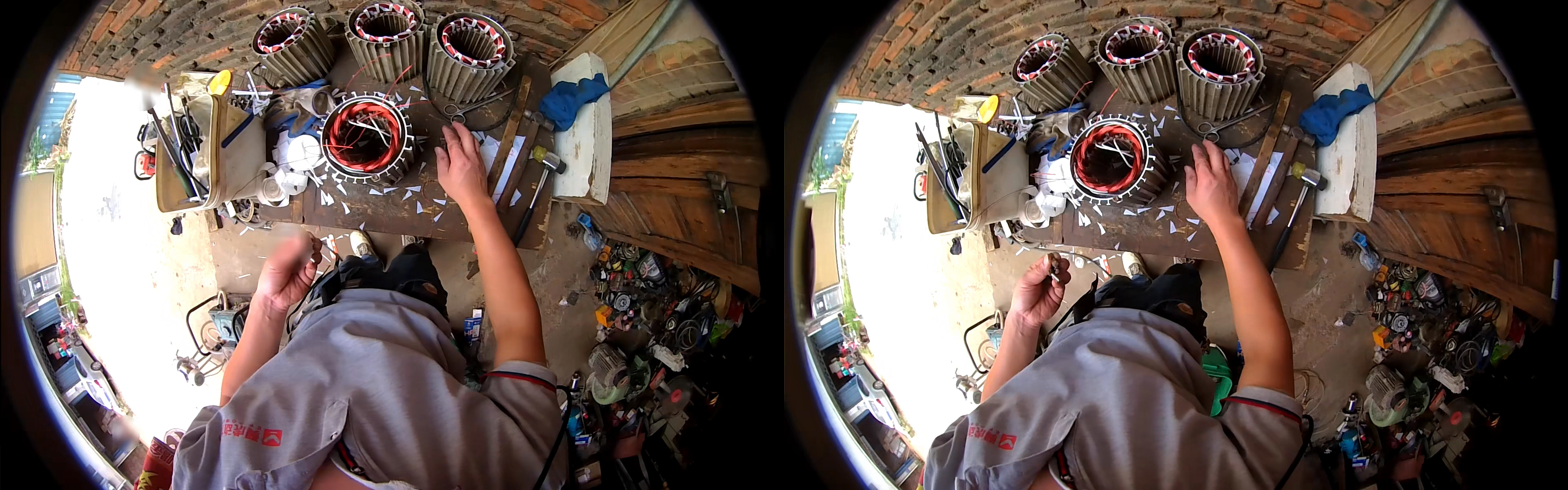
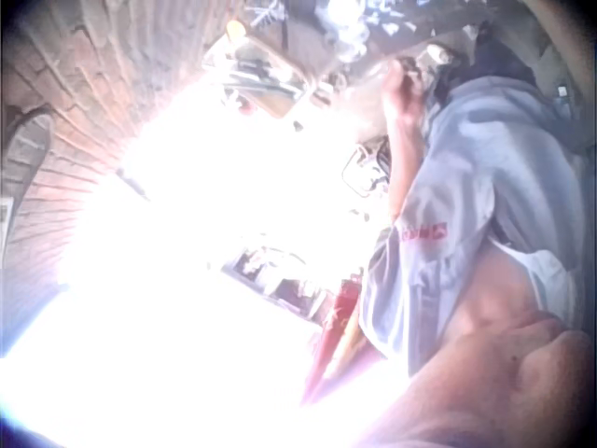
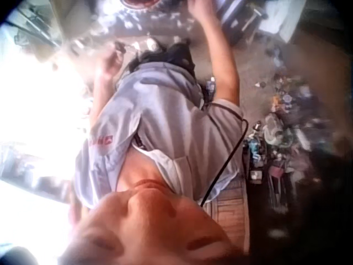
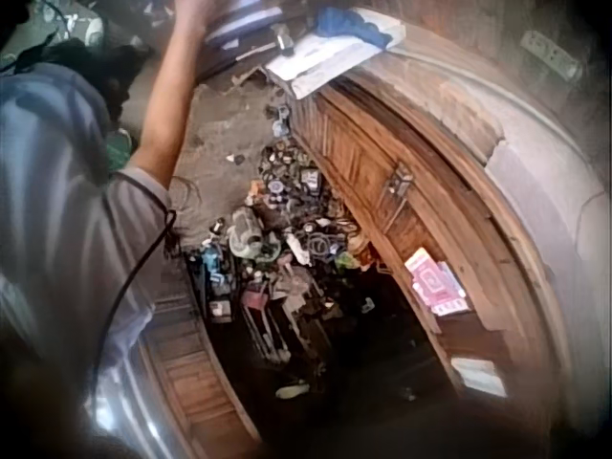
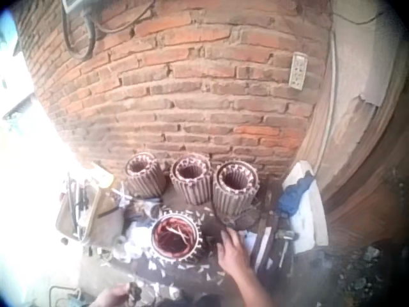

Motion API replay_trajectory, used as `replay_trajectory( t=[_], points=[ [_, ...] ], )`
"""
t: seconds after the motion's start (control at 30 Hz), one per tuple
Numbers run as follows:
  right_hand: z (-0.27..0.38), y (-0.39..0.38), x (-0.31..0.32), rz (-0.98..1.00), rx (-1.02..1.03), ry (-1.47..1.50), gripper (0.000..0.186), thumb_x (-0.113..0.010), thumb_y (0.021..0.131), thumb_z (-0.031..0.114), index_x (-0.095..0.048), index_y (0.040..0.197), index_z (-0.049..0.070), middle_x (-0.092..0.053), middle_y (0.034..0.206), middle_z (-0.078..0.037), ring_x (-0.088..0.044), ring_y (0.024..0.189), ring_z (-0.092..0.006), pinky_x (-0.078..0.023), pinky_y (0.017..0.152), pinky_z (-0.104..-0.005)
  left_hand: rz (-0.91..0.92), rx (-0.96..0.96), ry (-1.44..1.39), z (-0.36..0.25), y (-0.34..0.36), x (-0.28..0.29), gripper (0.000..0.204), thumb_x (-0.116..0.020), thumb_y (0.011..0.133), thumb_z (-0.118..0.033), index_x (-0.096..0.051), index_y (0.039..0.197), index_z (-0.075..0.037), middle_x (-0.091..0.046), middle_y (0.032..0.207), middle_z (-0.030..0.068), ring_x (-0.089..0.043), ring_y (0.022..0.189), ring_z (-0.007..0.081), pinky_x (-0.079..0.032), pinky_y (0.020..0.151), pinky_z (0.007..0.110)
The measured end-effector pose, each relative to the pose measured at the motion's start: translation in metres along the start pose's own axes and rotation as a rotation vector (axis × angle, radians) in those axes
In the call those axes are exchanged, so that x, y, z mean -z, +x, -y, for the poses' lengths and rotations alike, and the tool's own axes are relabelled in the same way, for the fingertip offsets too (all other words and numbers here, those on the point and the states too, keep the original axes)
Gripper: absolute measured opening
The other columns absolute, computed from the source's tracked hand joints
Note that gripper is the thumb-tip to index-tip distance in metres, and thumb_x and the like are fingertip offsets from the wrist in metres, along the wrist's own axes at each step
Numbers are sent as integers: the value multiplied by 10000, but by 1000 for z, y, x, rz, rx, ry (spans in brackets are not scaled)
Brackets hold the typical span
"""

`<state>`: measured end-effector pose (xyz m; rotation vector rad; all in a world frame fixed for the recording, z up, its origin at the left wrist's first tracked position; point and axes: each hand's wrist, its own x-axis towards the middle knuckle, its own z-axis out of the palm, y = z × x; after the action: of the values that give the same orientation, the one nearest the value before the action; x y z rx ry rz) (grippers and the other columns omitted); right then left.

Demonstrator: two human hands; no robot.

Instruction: The person winds copper wire into the slots of several motor stators placed on a workbench. They use their hands to guide the wire and occasionally use a tool to push the wire into the slots. The person handles multiple stators, moving them around and adjusting the wire.

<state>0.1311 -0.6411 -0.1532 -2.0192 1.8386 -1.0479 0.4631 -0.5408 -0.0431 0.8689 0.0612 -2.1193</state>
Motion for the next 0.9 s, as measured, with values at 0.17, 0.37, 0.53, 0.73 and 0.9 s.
replay_trajectory(
  t=[0.17,0.37,0.53,0.73,0.9],
  points=[
    [-8,-26,29,-251,-118,132,268,-629,848,109,-614,1085,-16,-552,1173,-161,-543,1072,-362,-459,917,-421,25,76,34,11,7,-2,208,-596,914,-105,-558,1047,50,-577,1009,161,-625,845,217,-615,711,274],
    [-4,-79,66,-338,-271,235,205,-653,832,76,-624,1016,-9,-601,1043,-139,-583,958,-328,-486,823,-394,-83,232,119,27,23,-22,143,-573,938,-110,-589,1016,9,-541,905,54,-557,800,140,-556,750,219],
    [-10,-106,77,-327,-304,352,163,-633,861,64,-628,1006,-11,-615,999,-133,-608,908,-300,-493,789,-364,-114,252,132,52,39,-42,145,-579,934,-111,-585,1017,8,-539,897,52,-561,791,137,-555,751,219],
    [-11,-120,80,-233,-366,544,146,-632,853,37,-622,990,-13,-625,955,-149,-627,852,-302,-504,747,-356,-118,213,177,76,47,-69,166,-610,916,-115,-585,1031,3,-529,907,60,-546,774,137,-559,719,214],
    [-14,-103,86,-186,-367,666,138,-644,847,41,-619,974,-9,-629,919,-158,-637,799,-308,-512,703,-341,-106,176,147,85,55,-83,162,-609,912,-105,-583,1024,10,-528,909,62,-542,769,140,-556,725,210]
  ],
)
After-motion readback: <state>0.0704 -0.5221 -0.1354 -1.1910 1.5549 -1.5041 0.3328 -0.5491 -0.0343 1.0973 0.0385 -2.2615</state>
